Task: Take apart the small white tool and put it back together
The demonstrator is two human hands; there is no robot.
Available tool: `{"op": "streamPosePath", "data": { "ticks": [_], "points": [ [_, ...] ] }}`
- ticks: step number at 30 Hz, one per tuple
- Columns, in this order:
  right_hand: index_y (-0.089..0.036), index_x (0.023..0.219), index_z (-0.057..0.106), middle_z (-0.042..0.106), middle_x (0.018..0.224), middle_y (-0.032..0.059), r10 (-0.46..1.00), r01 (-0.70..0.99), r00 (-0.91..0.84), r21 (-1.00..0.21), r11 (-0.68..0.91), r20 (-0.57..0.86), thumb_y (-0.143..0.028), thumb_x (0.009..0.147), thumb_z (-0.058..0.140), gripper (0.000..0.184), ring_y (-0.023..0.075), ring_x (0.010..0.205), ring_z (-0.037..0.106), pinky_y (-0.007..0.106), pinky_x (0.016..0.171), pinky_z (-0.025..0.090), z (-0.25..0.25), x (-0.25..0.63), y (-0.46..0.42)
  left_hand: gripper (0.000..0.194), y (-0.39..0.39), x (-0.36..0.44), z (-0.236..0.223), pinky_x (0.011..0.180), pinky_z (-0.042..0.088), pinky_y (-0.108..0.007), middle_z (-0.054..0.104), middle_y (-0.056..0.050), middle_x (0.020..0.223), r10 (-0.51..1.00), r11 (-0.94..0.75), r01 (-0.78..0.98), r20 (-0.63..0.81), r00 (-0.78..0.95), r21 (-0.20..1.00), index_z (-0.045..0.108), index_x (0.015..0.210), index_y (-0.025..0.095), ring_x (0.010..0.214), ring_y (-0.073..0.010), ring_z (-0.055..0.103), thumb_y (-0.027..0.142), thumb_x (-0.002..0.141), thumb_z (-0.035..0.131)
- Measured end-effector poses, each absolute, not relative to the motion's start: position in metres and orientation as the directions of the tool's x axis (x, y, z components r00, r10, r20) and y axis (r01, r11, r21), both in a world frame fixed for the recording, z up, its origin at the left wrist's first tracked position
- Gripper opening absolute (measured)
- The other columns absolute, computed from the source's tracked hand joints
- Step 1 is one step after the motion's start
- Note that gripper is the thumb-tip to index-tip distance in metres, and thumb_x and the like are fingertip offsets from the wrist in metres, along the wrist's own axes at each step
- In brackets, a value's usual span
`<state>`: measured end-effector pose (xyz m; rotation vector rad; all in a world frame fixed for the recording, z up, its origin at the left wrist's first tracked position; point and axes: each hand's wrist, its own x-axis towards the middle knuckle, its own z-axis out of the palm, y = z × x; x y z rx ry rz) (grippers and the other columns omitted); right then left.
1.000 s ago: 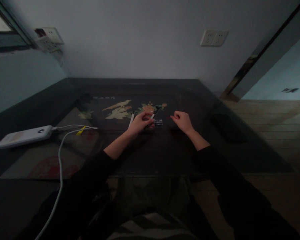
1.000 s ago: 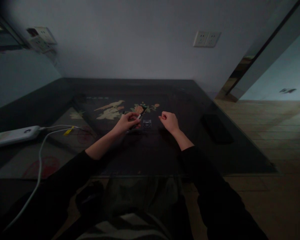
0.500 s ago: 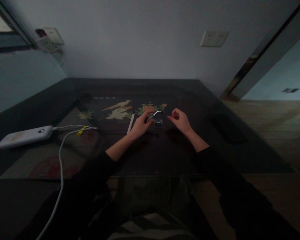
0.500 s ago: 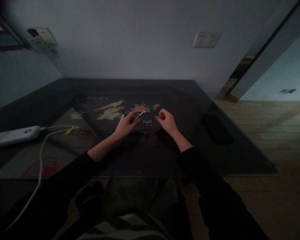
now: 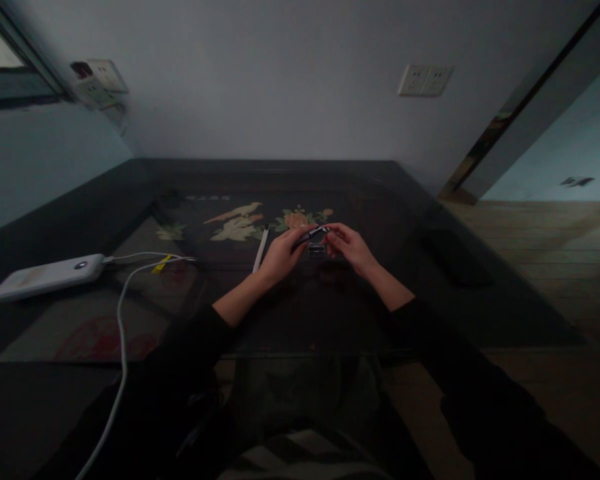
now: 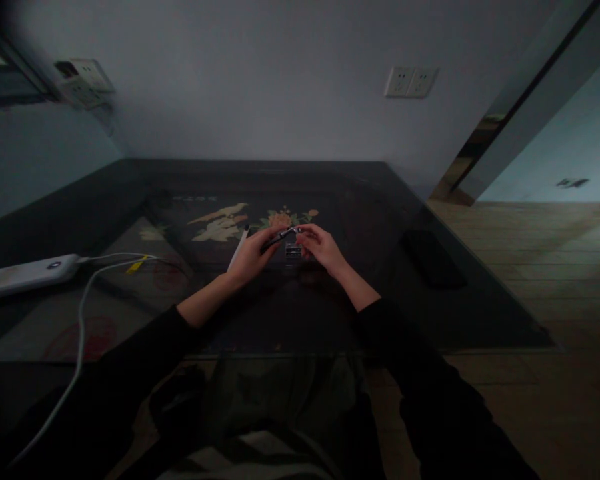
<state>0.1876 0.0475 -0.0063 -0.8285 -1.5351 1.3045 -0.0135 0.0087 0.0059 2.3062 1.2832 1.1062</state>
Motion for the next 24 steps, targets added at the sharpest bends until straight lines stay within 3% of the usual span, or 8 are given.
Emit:
{"op": "streamPosePath", "data": {
  "ticks": [12, 24],
  "points": [
    [-0.022, 0.103, 0.066, 0.065, 0.079, 0.0009, 0.914, -0.062, -0.319, -0.968, 0.244, 0.25, -0.052, 0.072, 0.076, 0.045, 0.0116, 0.058, 0.056, 0.027, 0.053, 0.047, -0.0035, 0.1894, 0.0461, 0.04, 0.0063, -0.0135, 0.0094, 0.095, 0.047, -0.031, 0.066, -0.01, 0.115, 0.795, -0.589, 0.608, 0.518, 0.317, 0.532, 0.056, 0.135, 0.021, 0.108, -0.0187, 0.061, 0.018, 0.096, 0.048],
    [-0.022, 0.101, 0.067, 0.063, 0.075, 0.0, 0.91, -0.043, -0.301, -0.958, 0.284, 0.284, -0.054, 0.072, 0.075, 0.044, 0.0118, 0.057, 0.053, 0.027, 0.054, 0.046, -0.0038, 0.1902, 0.0461, 0.046, 0.0052, -0.0131, 0.01, 0.082, 0.046, -0.026, 0.056, -0.004, 0.093, 0.824, -0.546, 0.68, 0.461, 0.329, 0.49, 0.051, 0.141, 0.027, 0.084, -0.015, 0.055, 0.019, 0.096, 0.043]
  ]
}}
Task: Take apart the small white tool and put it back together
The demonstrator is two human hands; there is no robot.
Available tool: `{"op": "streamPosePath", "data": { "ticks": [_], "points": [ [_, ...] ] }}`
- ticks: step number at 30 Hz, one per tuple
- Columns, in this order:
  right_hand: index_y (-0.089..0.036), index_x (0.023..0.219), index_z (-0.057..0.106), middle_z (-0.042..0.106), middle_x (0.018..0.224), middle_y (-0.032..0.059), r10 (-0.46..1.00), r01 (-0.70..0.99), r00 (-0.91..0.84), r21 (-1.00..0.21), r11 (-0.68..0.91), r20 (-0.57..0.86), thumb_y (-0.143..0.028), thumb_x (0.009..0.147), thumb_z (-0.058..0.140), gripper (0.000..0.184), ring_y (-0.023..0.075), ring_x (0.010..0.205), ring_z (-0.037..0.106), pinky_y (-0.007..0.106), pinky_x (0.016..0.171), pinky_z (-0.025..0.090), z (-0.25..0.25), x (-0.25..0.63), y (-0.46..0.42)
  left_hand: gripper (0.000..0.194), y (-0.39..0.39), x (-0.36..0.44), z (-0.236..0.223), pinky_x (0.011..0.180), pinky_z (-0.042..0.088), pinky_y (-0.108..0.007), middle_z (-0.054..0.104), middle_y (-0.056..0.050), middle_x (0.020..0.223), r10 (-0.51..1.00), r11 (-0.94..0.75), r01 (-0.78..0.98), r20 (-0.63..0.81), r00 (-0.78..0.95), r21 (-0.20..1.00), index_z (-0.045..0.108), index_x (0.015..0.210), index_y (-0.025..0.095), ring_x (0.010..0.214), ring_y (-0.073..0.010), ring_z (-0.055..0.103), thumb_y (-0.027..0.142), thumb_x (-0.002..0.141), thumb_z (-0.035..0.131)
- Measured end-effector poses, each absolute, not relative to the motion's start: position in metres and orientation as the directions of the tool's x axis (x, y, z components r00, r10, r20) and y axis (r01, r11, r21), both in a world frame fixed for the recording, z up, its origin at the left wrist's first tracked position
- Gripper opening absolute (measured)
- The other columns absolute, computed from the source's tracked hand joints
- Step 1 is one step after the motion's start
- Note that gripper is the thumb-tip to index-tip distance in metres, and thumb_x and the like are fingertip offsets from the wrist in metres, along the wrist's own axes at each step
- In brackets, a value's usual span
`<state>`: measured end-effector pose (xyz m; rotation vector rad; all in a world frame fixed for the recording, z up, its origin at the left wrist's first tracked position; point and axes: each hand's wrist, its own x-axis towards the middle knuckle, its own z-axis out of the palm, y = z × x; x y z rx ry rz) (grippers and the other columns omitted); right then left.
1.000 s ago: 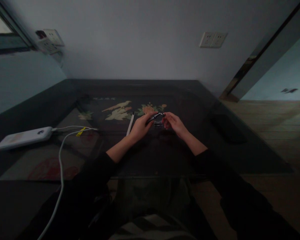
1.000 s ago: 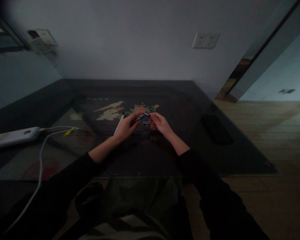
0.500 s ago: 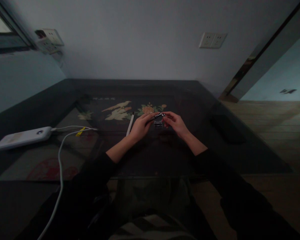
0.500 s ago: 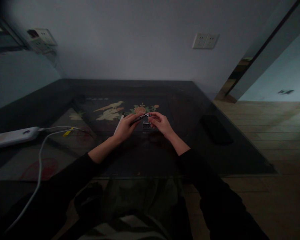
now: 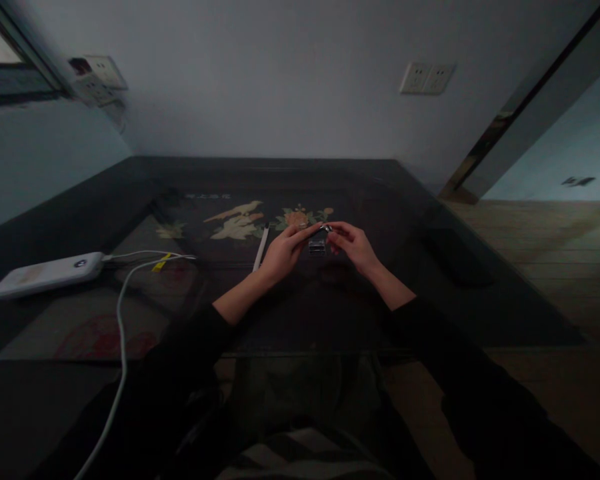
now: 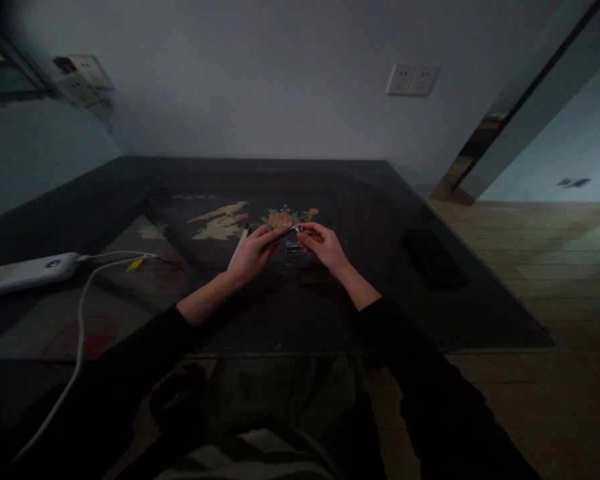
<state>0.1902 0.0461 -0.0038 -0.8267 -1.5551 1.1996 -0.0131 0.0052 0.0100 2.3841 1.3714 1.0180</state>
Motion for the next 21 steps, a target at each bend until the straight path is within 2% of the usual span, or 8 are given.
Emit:
{"op": "streamPosePath", "data": {
  "ticks": [13, 21],
  "points": [
    [-0.021, 0.099, 0.067, 0.061, 0.072, -0.0007, 0.919, -0.057, -0.276, -0.96, 0.276, 0.281, -0.053, 0.071, 0.077, 0.044, 0.0106, 0.054, 0.052, 0.026, 0.051, 0.045, -0.0027, 0.1888, 0.0447, 0.048, 0.0035, -0.0116, 0.013, 0.081, 0.046, -0.028, 0.056, -0.005, 0.097, 0.848, -0.507, 0.724, 0.42, 0.323, 0.467, 0.049, 0.143, 0.028, 0.085, -0.0162, 0.055, 0.02, 0.097, 0.04],
    [-0.02, 0.102, 0.067, 0.061, 0.072, -0.0004, 0.917, -0.028, -0.271, -0.955, 0.297, 0.293, -0.056, 0.072, 0.075, 0.048, 0.0103, 0.055, 0.052, 0.026, 0.052, 0.044, -0.0041, 0.1899, 0.0469, 0.045, 0.01, -0.014, 0.0069, 0.086, 0.049, -0.031, 0.062, -0.009, 0.105, 0.816, -0.55, 0.659, 0.498, 0.293, 0.514, 0.052, 0.14, 0.023, 0.092, -0.0179, 0.06, 0.018, 0.096, 0.042]
  ]
}}
